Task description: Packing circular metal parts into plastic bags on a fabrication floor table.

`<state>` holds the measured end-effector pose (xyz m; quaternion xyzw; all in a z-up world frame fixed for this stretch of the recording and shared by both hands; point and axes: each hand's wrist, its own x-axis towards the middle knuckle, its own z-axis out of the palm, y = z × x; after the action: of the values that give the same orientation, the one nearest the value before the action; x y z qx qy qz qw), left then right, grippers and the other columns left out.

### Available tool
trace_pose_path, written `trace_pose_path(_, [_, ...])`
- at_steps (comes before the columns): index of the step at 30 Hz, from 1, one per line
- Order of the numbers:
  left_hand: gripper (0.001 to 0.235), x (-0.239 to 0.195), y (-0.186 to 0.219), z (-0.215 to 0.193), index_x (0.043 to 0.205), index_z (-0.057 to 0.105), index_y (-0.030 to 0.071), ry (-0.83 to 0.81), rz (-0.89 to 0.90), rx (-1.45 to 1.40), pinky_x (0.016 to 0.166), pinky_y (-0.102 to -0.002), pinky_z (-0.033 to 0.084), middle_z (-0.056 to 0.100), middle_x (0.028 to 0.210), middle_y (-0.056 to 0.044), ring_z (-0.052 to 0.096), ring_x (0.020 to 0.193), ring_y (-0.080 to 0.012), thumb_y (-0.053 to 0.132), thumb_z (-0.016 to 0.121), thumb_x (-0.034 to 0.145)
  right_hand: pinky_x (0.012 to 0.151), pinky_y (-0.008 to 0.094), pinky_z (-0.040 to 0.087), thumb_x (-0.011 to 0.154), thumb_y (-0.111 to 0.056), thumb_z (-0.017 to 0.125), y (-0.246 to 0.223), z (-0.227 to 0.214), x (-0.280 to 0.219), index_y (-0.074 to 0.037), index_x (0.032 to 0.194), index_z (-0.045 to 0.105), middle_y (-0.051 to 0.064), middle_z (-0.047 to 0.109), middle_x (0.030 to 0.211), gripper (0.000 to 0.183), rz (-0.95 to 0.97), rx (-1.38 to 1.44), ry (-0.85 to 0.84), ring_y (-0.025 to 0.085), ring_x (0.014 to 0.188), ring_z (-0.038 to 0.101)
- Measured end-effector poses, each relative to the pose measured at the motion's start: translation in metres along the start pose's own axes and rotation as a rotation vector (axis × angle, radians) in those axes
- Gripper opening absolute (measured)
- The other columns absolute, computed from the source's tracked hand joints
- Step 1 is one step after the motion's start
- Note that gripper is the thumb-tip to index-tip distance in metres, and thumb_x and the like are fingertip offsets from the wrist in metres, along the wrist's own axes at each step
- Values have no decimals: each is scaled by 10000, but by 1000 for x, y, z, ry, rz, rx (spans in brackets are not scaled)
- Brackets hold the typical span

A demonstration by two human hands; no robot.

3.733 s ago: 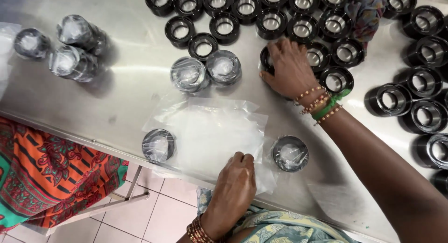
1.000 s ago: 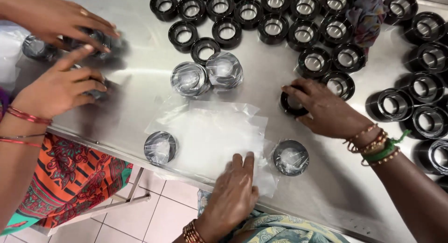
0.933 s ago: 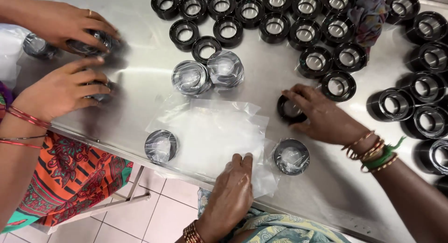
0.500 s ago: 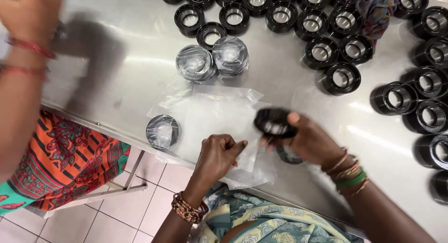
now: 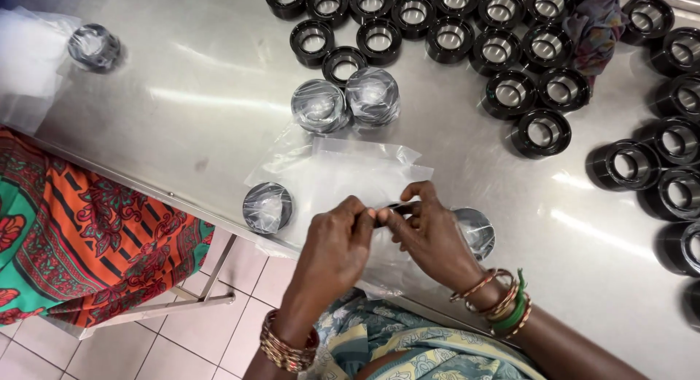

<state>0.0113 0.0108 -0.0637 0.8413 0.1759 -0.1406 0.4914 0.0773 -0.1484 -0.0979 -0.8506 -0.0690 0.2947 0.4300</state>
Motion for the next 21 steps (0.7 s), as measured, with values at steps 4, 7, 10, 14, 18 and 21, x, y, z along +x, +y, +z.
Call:
trace_pose_path(4, [265,-18,14,-13,843,622,86,81,106,-83,382,-297,316,531,563,3,385,424,-94,215,491,1035,643,340,617,914,-374,633,6,-17,-4,-89,1238,500,72,772,867,452,7,9,167,176,730,766])
trace_pose_path(7, [295,-30,11,-28,802,581,15,163,149,-482,399,-262,403,505,547,-30,445,429,-82,173,537,1047,876,357,615,821,-275,771,-6,-35,-13,-88,1393,326,173,528,1345,748,-761,357,150,236,1088,635])
trace_pose_path(10, [266,-46,23,-31,827,609,41,-9,103,-691,326,-281,434,584,557,-52,507,387,-99,174,470,1010,1033,413,494,707,-253,818,-19,-26,-10,-37,1442,362,235,509,1410,892,-790,197,-37,303,1281,520])
trace_pose_path(14, [238,-40,8,-22,971,597,30,312,467,-681,525,-262,506,614,765,-65,576,607,-113,240,549,1073,928,379,632,870,-187,757,-27,-16,1,-79,1228,674,151,721,1286,383,-673,402,-252,231,1178,725])
trace_pose_path(18, [539,-10,-13,9,1421,382,5,218,454,-613,658,-255,520,641,1070,-130,580,832,-164,380,483,1048,585,383,605,952,-248,623,-44,-8,12,-180,1294,699,140,800,1078,357,-39,218,15,285,798,835])
trace_pose_path(21, [591,0,-60,61,1255,616,-76,246,265,-944,820,-299,597,702,1115,-177,700,963,-203,462,438,1089,886,395,641,915,-333,740,-27,7,13,-71,1239,643,127,686,1345,427,-789,238,28,214,1133,752])
